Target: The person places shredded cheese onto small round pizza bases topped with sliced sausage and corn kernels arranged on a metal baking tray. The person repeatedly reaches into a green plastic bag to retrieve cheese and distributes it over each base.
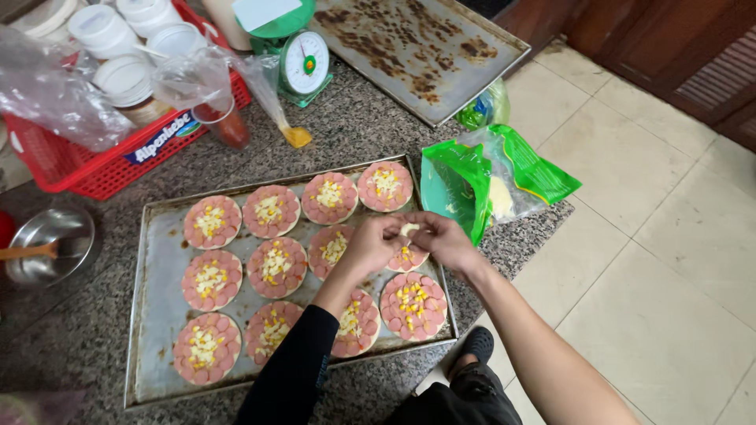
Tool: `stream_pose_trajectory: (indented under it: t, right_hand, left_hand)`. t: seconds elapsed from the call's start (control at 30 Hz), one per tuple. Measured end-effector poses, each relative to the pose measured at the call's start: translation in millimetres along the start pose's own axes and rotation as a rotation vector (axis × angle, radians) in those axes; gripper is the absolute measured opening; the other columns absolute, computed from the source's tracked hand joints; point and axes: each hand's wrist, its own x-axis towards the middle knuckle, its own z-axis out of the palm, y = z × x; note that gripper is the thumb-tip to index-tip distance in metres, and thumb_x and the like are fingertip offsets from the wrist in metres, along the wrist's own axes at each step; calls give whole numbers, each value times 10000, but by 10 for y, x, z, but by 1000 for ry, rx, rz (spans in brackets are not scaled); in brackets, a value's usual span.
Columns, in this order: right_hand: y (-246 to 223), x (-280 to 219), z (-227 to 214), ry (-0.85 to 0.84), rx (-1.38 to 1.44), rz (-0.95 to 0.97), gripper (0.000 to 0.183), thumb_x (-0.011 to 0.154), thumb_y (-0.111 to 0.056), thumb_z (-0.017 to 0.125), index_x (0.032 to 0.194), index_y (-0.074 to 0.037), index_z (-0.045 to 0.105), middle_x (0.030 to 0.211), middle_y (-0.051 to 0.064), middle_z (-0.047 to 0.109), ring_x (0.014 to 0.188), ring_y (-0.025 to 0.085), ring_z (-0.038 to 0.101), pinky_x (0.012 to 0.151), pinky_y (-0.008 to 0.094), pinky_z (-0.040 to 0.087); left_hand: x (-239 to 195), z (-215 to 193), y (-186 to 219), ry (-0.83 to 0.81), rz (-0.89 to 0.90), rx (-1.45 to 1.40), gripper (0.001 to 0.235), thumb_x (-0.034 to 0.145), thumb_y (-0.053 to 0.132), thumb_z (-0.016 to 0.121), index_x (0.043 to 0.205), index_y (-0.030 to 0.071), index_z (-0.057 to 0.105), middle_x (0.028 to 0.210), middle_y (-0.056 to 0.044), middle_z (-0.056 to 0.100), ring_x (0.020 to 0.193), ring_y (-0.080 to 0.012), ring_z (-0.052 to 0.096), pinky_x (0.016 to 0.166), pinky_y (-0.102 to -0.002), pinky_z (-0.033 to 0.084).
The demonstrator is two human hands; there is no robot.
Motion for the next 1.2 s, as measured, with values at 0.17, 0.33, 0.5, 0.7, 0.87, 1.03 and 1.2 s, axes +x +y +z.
stream_pose_trajectory:
  t: [0.17,0.33,0.5,0.7,0.87,1.03,1.2]
  right_hand:
    - [83,36,95,75,-96,-29,343,947,-130,704,1277,-38,686,885,36,728,745,94,622,662,246,525]
    - [205,97,190,208,-162,67,233,971,-161,701,1125,13,707,825,82,726,688,120,637,609,265,510]
    - [278,131,215,155,363,132,218,985,-131,648,1076,66,630,911,73,724,751,124,712,689,245,601]
    - [210,96,203,194,246,140,220,971,-57,638,1166,43,639,903,107,700,723,155,648,618,288,531]
    - [160,73,173,124,171,221,292,973,-62,559,1220,9,698,999,70,755,808,108,712,723,260,603]
    - [158,104,207,141,74,199,258,987,-140,630,1186,-5,725,893,61,735,715,101,649,650,257,548]
    - [104,83,225,213,-164,147,219,923,-153,714,1071,6,751,771,38,727,630,87,614,567,270,511]
  left_hand:
    - [100,-24,-60,36,-10,140,190,839,29,772,1012,-41,743,906,-119,785,804,-168,767,705,-311,595]
    - [117,19,-217,124,-33,20,162,835,49,783,980,-23,770,858,-111,795,740,-133,752,665,-291,595]
    - [151,79,-415,146,-121,-191,181,843,49,789,1013,-10,767,862,-76,783,730,-98,718,643,-271,595]
    - [145,169,-530,204,-284,-434,168,894,10,734,1057,-15,759,891,-67,750,735,-110,694,616,-288,619]
    - [155,119,-594,139,-271,-415,197,922,-8,650,1092,-11,749,919,-74,764,752,-114,738,668,-273,640]
    - [183,153,-628,58,-127,-228,182,897,-25,678,1069,-10,735,917,-51,765,775,-82,700,688,-255,590]
    - [214,197,-619,117,-97,-69,146,867,11,755,1004,-29,723,837,-76,758,721,-97,687,650,-260,564]
